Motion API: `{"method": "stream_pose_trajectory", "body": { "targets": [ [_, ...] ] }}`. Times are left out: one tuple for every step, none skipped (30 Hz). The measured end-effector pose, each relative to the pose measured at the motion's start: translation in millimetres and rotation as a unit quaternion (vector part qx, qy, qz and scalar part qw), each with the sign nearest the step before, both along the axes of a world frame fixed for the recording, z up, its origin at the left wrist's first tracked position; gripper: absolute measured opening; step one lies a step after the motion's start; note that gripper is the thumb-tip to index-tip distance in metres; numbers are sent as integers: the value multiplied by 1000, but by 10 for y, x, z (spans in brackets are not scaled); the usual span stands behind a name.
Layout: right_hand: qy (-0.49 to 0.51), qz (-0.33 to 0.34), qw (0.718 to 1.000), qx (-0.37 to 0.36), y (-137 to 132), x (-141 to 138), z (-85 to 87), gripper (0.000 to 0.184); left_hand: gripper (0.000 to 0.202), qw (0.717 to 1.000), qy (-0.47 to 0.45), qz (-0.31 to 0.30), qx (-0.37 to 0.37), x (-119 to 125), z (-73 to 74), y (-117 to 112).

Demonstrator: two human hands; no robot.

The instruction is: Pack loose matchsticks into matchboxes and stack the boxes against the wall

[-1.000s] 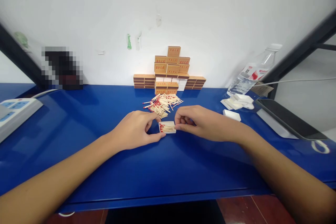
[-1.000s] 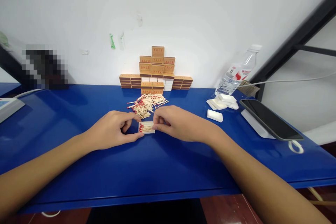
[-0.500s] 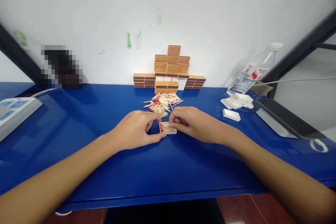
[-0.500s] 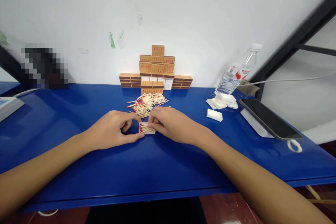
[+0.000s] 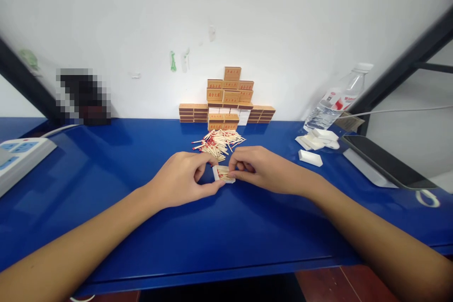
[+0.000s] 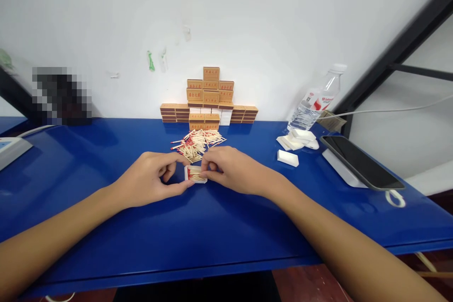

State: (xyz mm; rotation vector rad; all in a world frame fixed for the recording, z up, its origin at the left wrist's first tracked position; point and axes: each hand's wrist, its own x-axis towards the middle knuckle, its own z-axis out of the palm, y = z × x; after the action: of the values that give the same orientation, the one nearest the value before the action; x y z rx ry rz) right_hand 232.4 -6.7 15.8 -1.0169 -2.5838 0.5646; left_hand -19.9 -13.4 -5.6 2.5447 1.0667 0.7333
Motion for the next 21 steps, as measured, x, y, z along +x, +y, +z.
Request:
{"method": "stream_pose_trajectory", "body": {
  "targets": [
    [-1,-1,1000,-3,1,-7,-1,11,29,1000,2,2,-3,-2,-1,1],
    [-1,-3,1000,-5,2,-16,-5,11,29,1000,10,1,-10,-6,-3,4],
    [-1,-4,1000,-7,3,-26,-11,12,30,1000,22,-2,-19,-9,-6,9],
    [-2,-6,1000,-9,5,-35,-20,12,31,999,35,-4,-28,-12,-9,15],
    [-3,-7,1000,-10,7,-41,-30,12,31,998,45,-5,-36,-14,-10,21],
    [-6,-7,1000,-11,9,-42,-39,13,31,998,53,-5,-41,-15,-11,27],
    [-10,-7,1000,-10,12,-40,-46,14,30,997,59,-4,-43,-14,-10,31],
    [-13,-5,1000,-6,14,-34,-49,15,31,997,63,-3,-42,-12,-7,33],
    [-14,-3,1000,1,14,-26,-49,15,31,997,65,-2,-40,-10,-4,33],
    [-12,-1,1000,10,13,-17,-46,15,31,997,65,-2,-38,-7,0,32],
    [-9,2,1000,20,11,-9,-40,15,31,997,65,-2,-36,-5,3,30],
    [-7,5,1000,27,7,-2,-32,14,30,997,65,-3,-35,-3,5,28],
    [-7,7,999,30,4,2,-25,13,30,997,64,-5,-35,-3,6,26],
    [-9,11,999,30,0,3,-20,12,30,997,62,-7,-34,-4,5,24],
    [-12,15,999,26,-1,0,-19,12,30,998,59,-8,-33,-6,2,23],
    [-12,18,1000,22,-1,-5,-22,10,30,998,56,-8,-32,-8,-2,22],
    [-8,18,1000,18,0,-11,-28,9,30,998,54,-7,-31,-10,-7,22],
    [-3,17,1000,16,3,-17,-36,9,31,998,53,-7,-31,-11,-11,23],
    [3,15,1000,16,6,-23,-45,9,31,998,53,-7,-31,-12,-15,25],
    [7,14,1000,17,8,-28,-52,9,30,998,53,-7,-30,-12,-16,27],
    [8,15,1000,19,8,-32,-55,9,30,998,55,-7,-31,-11,-16,29]
  ]
}}
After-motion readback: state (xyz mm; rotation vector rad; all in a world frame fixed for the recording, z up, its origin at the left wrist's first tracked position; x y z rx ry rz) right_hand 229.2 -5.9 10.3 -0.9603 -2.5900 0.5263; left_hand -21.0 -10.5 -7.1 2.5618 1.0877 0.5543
